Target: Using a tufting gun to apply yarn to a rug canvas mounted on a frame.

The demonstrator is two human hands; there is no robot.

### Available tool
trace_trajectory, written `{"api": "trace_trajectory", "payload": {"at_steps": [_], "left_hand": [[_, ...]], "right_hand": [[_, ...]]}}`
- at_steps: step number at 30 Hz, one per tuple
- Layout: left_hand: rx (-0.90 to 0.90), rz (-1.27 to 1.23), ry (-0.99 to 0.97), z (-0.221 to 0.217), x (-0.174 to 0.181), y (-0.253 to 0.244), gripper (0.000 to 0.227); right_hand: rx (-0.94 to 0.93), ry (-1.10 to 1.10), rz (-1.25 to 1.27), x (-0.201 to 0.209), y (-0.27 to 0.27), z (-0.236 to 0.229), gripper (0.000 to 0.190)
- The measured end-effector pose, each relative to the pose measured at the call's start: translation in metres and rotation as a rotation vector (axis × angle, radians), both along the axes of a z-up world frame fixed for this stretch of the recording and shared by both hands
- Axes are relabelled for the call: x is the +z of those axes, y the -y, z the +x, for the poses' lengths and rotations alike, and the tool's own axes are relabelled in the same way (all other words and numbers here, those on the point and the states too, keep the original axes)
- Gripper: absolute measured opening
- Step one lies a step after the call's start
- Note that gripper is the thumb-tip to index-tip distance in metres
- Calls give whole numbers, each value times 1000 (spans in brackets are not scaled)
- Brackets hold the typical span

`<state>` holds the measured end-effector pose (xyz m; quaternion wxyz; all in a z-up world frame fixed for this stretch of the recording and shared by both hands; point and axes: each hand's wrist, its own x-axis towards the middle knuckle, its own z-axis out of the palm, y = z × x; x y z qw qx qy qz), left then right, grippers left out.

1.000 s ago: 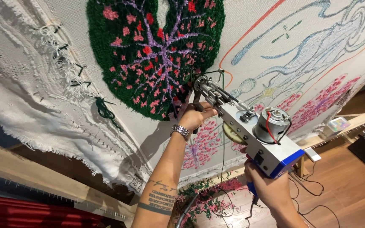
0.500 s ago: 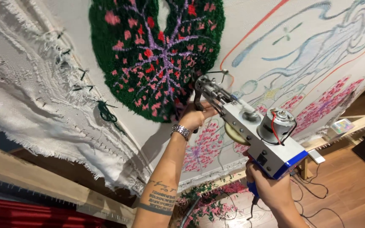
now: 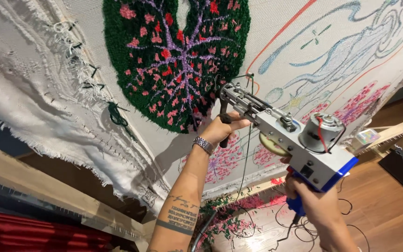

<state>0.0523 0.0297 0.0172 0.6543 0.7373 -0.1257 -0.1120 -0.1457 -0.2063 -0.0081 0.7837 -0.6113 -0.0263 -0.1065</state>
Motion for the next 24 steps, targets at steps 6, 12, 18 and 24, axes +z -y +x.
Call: {"api": "trace_trajectory", "payload": {"at_steps": [6,12,18,24], "left_hand": [[-235,-81,2,-25,3,12,35],[-231,-21,10,-55,31,24,36],[-168,127,42,-60,25,29,35],[-128,112,5,-58,-3,30,32]], "right_hand": [[6,-10,57,0,33,-20,25],[-22,-8,34,2,46,-38,30],[-16,-5,54,1,50,-43,31],[44,-19,71,-20,53,-38,24]]}}
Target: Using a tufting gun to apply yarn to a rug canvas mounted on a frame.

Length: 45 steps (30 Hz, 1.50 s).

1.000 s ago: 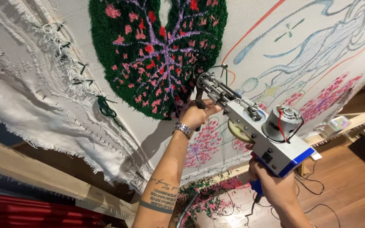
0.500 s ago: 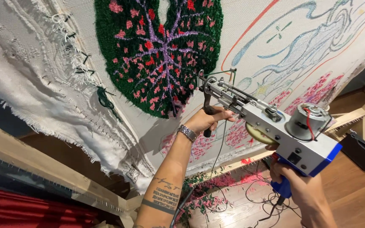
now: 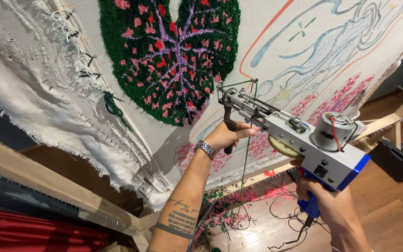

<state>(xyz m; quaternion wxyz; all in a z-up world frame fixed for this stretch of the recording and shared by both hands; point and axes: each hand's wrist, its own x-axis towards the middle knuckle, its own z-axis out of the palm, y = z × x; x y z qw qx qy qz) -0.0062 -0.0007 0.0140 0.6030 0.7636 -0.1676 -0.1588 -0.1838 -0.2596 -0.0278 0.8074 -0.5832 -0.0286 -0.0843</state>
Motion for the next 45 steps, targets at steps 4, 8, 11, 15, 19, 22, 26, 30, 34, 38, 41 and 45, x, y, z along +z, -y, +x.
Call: {"api": "trace_trajectory", "payload": {"at_steps": [4,8,11,15,19,22,26,30,34,38,41,45], "left_hand": [[-38,-57,-25,2,-9,-3,31],[-37,-80,-45,-1,-11,-2,31],[-13,-53,-58,-4,-9,0,30],[17,-45,-97,-5,-8,0,29],[20,-40,-100,-8,-2,-1,29],[11,-42,-91,-2,-8,-2,29],[9,-53,-93,4,-14,-3,28],[44,-51,-85,14,-24,-4,31],[102,-88,-104,22,-26,-4,31],[172,-127,-127,54,-49,-10,26],[230,-152,-140,91,-79,-22,25],[213,-108,-115,108,-74,-42,23]], "right_hand": [[-8,-45,-13,11,-11,-1,29],[-13,-47,-27,8,-11,-2,26],[-1,-25,-6,9,-11,-3,27],[3,-52,14,2,-9,-2,23],[18,-35,31,-4,-8,2,24],[0,-56,9,3,-12,3,24],[4,-41,24,-2,-12,7,23],[10,-54,4,-8,-11,14,22],[-4,-50,-81,-18,-13,23,18],[-80,-66,-210,-10,-41,28,22],[-245,-202,-337,0,-70,32,28],[-197,-160,-229,5,-102,42,23]]}}
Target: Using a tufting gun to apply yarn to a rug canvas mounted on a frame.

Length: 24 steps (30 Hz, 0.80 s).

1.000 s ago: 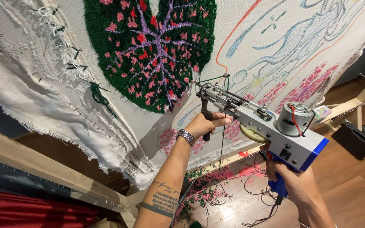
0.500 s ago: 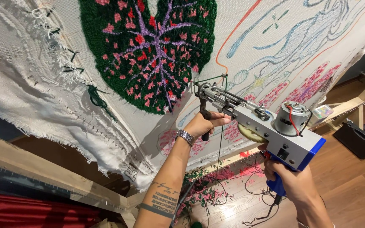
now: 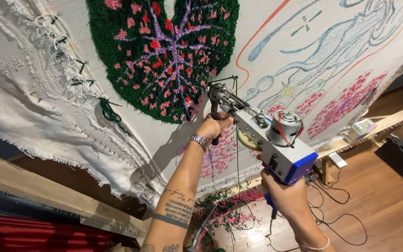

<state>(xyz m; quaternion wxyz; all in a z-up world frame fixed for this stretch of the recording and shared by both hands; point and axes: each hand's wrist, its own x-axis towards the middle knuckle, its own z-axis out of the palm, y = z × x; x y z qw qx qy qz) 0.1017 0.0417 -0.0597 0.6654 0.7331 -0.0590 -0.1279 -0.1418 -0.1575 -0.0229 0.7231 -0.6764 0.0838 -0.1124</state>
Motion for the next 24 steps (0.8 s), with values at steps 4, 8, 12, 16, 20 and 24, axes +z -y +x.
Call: {"api": "trace_trajectory", "payload": {"at_steps": [4,8,12,16,20,24], "left_hand": [[38,43,14,-8,20,-10,22],[22,54,33,2,11,-12,25],[7,77,11,4,9,-12,30],[-73,8,70,5,14,-13,34],[-105,-4,36,21,4,-12,42],[-38,107,49,21,11,-13,53]], "right_hand": [[32,88,21,23,-22,-2,30],[56,55,95,-5,-16,4,23],[47,38,126,-12,-15,6,19],[59,69,96,-1,-15,10,21],[62,91,99,-1,-13,14,22],[75,103,103,15,-16,13,24]]}}
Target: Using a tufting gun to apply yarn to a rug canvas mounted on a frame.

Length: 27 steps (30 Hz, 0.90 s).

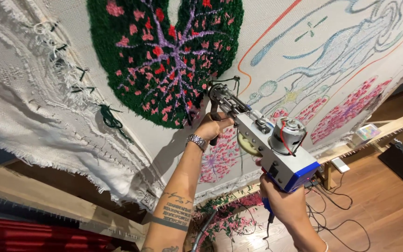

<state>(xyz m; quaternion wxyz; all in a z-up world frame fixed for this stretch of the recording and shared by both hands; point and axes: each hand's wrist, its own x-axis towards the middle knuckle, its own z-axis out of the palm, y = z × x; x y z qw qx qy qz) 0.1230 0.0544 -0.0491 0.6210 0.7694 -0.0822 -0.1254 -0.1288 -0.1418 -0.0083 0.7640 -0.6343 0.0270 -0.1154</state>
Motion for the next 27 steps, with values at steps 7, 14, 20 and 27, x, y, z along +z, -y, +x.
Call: {"api": "trace_trajectory", "payload": {"at_steps": [7,14,20,27], "left_hand": [[60,8,6,-2,1,0,58],[-51,-96,6,-10,18,-5,47],[-31,27,8,0,16,-3,30],[-282,44,52,77,-82,-19,40]], "right_hand": [[1,-20,39,-14,0,2,24],[-33,-68,-9,-12,-1,3,21],[-7,10,12,-6,0,6,22],[11,11,65,-11,-1,6,26]]}}
